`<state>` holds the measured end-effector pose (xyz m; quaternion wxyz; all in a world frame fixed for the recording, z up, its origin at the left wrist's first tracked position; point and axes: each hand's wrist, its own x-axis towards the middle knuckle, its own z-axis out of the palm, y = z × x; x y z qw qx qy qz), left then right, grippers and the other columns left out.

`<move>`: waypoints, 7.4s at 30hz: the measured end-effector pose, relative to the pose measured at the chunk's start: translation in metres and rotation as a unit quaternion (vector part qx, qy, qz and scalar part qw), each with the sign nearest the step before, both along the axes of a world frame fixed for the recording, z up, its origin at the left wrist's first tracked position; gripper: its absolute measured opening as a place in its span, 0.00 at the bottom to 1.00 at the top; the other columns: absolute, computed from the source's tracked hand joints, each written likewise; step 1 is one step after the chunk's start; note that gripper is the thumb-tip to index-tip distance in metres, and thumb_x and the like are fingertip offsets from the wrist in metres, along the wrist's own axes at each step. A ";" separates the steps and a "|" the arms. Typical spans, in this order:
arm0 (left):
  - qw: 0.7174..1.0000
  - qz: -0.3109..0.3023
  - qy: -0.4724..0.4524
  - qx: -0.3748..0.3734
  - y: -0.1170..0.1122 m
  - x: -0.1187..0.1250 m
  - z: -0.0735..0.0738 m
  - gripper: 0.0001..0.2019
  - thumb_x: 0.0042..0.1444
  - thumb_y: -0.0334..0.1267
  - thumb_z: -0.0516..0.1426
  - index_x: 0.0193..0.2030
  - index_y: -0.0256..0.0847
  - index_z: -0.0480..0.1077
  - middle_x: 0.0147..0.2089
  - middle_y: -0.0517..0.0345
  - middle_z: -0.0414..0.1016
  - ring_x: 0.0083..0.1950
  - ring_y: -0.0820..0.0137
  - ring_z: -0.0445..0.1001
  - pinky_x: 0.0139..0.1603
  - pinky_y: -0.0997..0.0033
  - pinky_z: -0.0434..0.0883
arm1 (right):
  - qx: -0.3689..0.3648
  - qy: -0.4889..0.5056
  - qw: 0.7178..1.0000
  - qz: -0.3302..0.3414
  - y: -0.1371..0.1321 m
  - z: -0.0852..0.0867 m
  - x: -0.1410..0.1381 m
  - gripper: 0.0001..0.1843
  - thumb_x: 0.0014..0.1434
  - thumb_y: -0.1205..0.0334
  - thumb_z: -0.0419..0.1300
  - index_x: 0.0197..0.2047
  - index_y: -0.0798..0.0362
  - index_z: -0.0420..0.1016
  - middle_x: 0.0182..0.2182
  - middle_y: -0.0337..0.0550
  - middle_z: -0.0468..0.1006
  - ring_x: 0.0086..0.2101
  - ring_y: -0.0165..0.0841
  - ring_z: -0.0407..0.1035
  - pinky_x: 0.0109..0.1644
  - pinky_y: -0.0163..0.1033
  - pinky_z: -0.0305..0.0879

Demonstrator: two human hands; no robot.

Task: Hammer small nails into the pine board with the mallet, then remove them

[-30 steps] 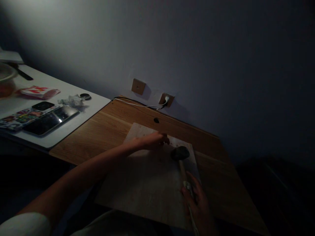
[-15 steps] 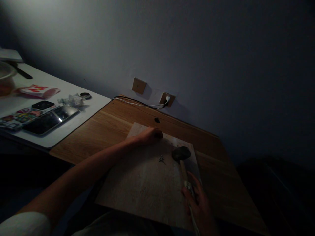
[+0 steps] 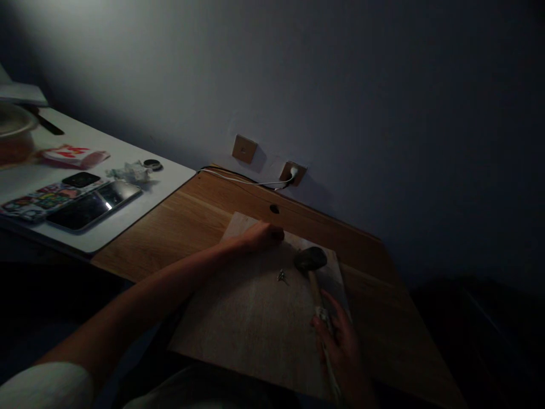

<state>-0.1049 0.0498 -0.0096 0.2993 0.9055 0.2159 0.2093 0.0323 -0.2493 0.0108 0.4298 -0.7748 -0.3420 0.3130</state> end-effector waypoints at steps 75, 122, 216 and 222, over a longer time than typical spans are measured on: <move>0.979 -0.188 0.044 -0.067 -0.021 -0.010 0.018 0.07 0.52 0.28 0.64 0.38 0.40 0.76 0.35 0.64 0.79 0.37 0.73 0.76 0.38 0.78 0.67 | 0.003 0.017 0.999 -0.035 -0.001 0.000 -0.015 0.44 0.58 0.34 0.64 0.72 0.42 0.61 0.30 0.35 0.75 0.17 0.27 0.61 0.15 0.30 0.56; 0.998 -0.041 0.027 0.041 0.012 -0.029 0.015 0.07 0.59 0.28 0.58 0.40 0.42 0.75 0.41 0.62 0.81 0.41 0.74 0.78 0.41 0.81 0.67 | 0.052 0.027 0.998 0.025 0.024 0.006 -0.022 0.45 0.61 0.40 0.65 0.75 0.43 0.54 0.34 0.38 0.77 0.16 0.24 0.59 0.15 0.31 0.56; 0.996 0.021 -0.017 0.088 0.010 -0.047 -0.003 0.14 0.60 0.29 0.58 0.49 0.42 0.81 0.45 0.54 0.83 0.45 0.69 0.81 0.48 0.74 0.73 | 0.065 -0.032 0.992 0.099 0.065 0.021 -0.024 0.40 0.62 0.48 0.64 0.73 0.48 0.59 0.35 0.40 0.78 0.18 0.27 0.63 0.17 0.33 0.60; 0.998 0.050 -0.033 0.021 0.008 -0.047 -0.003 0.29 0.55 0.29 0.59 0.65 0.42 0.69 0.41 0.59 0.84 0.40 0.69 0.82 0.41 0.75 0.72 | 0.064 -0.005 0.990 0.126 0.091 0.026 -0.037 0.41 0.62 0.49 0.62 0.74 0.49 0.55 0.31 0.34 0.73 0.16 0.25 0.59 0.16 0.33 0.58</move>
